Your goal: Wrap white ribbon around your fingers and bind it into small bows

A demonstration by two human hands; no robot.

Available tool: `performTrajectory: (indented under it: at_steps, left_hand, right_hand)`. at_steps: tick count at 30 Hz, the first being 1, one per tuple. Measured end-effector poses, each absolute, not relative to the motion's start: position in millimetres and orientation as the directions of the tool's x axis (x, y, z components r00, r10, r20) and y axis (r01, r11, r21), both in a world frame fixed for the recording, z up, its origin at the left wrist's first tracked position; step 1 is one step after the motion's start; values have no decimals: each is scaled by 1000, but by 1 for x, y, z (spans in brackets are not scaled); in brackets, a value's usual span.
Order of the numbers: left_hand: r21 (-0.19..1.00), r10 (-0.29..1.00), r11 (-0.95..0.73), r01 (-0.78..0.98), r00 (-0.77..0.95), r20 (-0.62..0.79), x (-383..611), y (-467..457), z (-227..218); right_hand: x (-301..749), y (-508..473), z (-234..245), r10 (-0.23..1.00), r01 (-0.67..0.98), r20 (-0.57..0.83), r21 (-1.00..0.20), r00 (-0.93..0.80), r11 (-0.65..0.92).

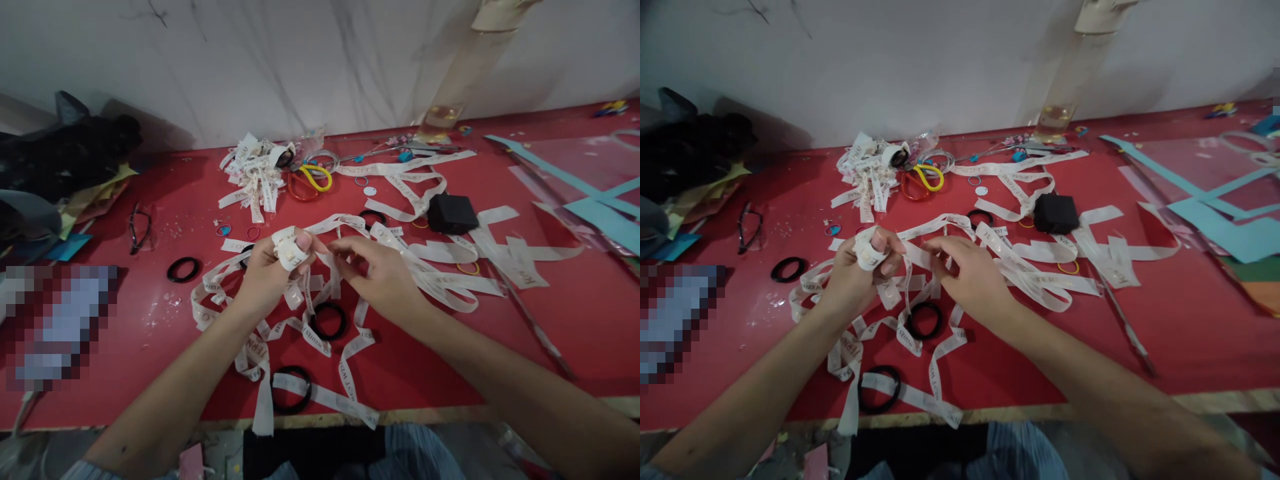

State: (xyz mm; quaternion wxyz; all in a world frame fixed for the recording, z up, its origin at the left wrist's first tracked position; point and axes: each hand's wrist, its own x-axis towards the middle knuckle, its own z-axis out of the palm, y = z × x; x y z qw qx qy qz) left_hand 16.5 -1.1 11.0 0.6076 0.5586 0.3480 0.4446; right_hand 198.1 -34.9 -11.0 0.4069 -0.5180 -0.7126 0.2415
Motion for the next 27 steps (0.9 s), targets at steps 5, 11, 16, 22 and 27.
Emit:
performTrajectory:
  at_steps: [5, 11, 16, 22, 27]
  left_hand:
    - [978, 951, -56, -202, 287, 114, 16, 3, 11]
    - [975, 954, -56, -215, 278, 116, 15, 3, 10]
    - [965, 942, -95, -246, 291, 167, 16, 3, 10]
    - [964, 941, -134, -231, 276, 197, 15, 4, 9]
    - [958, 946, -165, -235, 237, 221, 15, 4, 10]
  right_hand:
    - [208, -26, -17, 910, 845, 328, -383, -253, 373]
    - [208, -29, -11, 947, 904, 229, -315, -224, 290]
    - [213, -29, -10, 941, 903, 251, -307, -227, 299]
    - [217, -32, -5, 931, 917, 227, -219, -286, 335]
    - [215, -36, -2, 930, 932, 222, -149, -294, 331]
